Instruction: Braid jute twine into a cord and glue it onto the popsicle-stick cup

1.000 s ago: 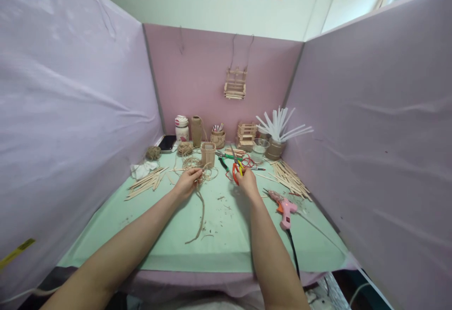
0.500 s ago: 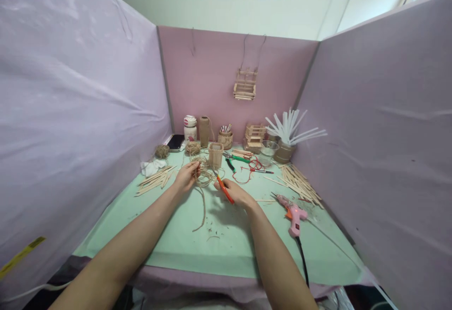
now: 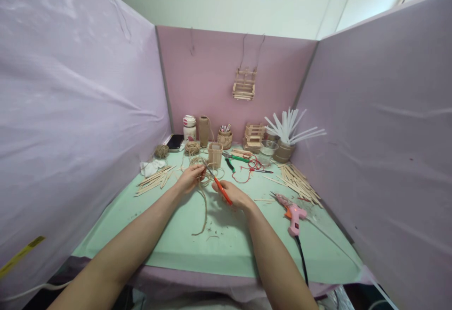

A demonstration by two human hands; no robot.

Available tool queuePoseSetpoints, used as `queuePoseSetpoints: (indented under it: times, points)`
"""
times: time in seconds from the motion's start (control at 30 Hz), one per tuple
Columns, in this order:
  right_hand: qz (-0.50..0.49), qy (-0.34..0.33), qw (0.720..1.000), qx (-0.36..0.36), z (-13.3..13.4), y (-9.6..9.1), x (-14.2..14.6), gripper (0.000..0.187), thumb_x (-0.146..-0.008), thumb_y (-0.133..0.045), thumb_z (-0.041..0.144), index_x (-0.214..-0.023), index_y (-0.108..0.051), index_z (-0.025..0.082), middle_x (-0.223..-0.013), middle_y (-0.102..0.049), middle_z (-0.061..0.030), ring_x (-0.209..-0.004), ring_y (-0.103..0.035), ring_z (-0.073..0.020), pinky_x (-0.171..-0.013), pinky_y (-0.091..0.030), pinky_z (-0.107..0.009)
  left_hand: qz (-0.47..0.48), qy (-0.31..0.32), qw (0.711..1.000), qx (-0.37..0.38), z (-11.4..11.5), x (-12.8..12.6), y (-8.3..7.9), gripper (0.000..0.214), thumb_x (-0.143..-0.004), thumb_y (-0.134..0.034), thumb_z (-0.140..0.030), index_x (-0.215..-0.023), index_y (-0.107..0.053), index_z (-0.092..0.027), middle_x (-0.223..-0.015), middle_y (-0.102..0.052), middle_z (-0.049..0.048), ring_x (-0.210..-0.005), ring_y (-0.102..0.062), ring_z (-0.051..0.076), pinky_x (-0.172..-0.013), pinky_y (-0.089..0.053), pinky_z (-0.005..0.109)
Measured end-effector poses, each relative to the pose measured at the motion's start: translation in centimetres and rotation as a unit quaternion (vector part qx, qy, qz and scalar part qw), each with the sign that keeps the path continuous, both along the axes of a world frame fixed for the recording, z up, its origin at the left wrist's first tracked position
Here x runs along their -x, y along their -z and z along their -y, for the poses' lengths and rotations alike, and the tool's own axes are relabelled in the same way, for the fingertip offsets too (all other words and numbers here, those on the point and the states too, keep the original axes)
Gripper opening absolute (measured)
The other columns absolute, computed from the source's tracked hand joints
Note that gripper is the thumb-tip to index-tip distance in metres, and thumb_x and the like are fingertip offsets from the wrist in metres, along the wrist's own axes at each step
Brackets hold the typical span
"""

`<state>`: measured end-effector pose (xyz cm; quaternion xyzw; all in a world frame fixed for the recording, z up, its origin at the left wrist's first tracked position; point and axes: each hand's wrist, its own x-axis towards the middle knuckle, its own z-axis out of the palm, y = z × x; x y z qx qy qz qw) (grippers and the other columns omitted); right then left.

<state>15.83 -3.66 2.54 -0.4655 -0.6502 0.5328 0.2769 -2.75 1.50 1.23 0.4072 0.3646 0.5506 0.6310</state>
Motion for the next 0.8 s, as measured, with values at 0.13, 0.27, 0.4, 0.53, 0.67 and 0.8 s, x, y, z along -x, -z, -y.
queuePoseSetpoints:
  times: [0.13, 0.27, 0.4, 0.53, 0.67, 0.8]
  points:
    - [0.01, -0.017, 1.0, 0.003, 0.0, 0.0, 0.1, 0.043, -0.075, -0.047, 0.062, -0.076, -0.047, 0.019, -0.054, -0.042, 0.0053, -0.043, -0.034, -0.0075, -0.041, -0.026, -0.02, -0.004, 0.006, 1.0, 0.002, 0.3, -0.1, -0.4, 0.026, -0.058, -0.077, -0.031, -0.068, -0.062, -0.012, -0.06, -0.053, -0.0005, -0.055, -0.047, 0.006, -0.054, -0.039, 0.02]
    - [0.028, -0.031, 0.999, -0.016, 0.1, -0.2, 0.2, 0.048, -0.076, -0.042, 0.067, -0.072, -0.044, 0.019, -0.053, -0.041, 0.0049, -0.044, -0.034, -0.0077, -0.041, -0.026, -0.02, -0.012, 0.008, 1.0, 0.009, 0.2, 0.0, -0.3, 0.025, -0.058, -0.077, -0.029, -0.067, -0.063, -0.011, -0.06, -0.053, -0.0002, -0.054, -0.048, 0.006, -0.053, -0.038, 0.019]
    - [0.053, -0.028, 0.998, -0.03, 0.2, -0.5, 0.1, 0.05, -0.076, -0.041, 0.068, -0.066, -0.039, 0.02, -0.051, -0.039, 0.0051, -0.043, -0.032, -0.0076, -0.042, -0.026, -0.021, -0.015, 0.017, 1.0, 0.011, 0.1, 0.1, -0.1, 0.023, -0.059, -0.076, -0.027, -0.068, -0.063, -0.011, -0.06, -0.054, -0.0002, -0.054, -0.049, 0.006, -0.052, -0.038, 0.018]
    - [0.078, -0.026, 0.995, -0.055, 0.0, -0.4, 0.3, 0.05, -0.077, -0.039, 0.067, -0.063, -0.039, 0.019, -0.05, -0.038, 0.0046, -0.043, -0.032, -0.0078, -0.043, -0.025, -0.022, -0.02, 0.023, 0.999, 0.017, 0.2, 0.0, -0.3, 0.021, -0.062, -0.075, -0.025, -0.069, -0.062, -0.01, -0.059, -0.054, -0.0003, -0.054, -0.049, 0.005, -0.052, -0.039, 0.016]
    - [0.097, 0.088, 0.983, -0.125, -1.4, 0.2, -0.2, 0.05, -0.079, -0.036, 0.064, -0.065, -0.048, 0.018, -0.052, -0.046, 0.0006, -0.049, -0.043, -0.0121, -0.048, -0.031, -0.024, 0.002, 0.026, 0.999, 0.021, 0.2, 0.0, -0.3, 0.019, -0.066, -0.074, -0.024, -0.072, -0.062, -0.01, -0.061, -0.055, -0.0005, -0.055, -0.05, 0.004, -0.052, -0.04, 0.015]
    - [0.191, 0.315, 0.909, -0.193, -3.5, 1.0, -2.7, 0.043, -0.081, -0.04, 0.054, -0.087, -0.058, 0.016, -0.077, -0.063, -0.0081, -0.072, -0.058, -0.0194, -0.061, -0.039, -0.026, 0.012, 0.046, 0.999, 0.019, 0.2, 0.0, -0.1, 0.016, -0.069, -0.072, -0.02, -0.079, -0.064, -0.01, -0.062, -0.055, -0.0001, -0.055, -0.05, 0.004, -0.05, -0.04, 0.013]
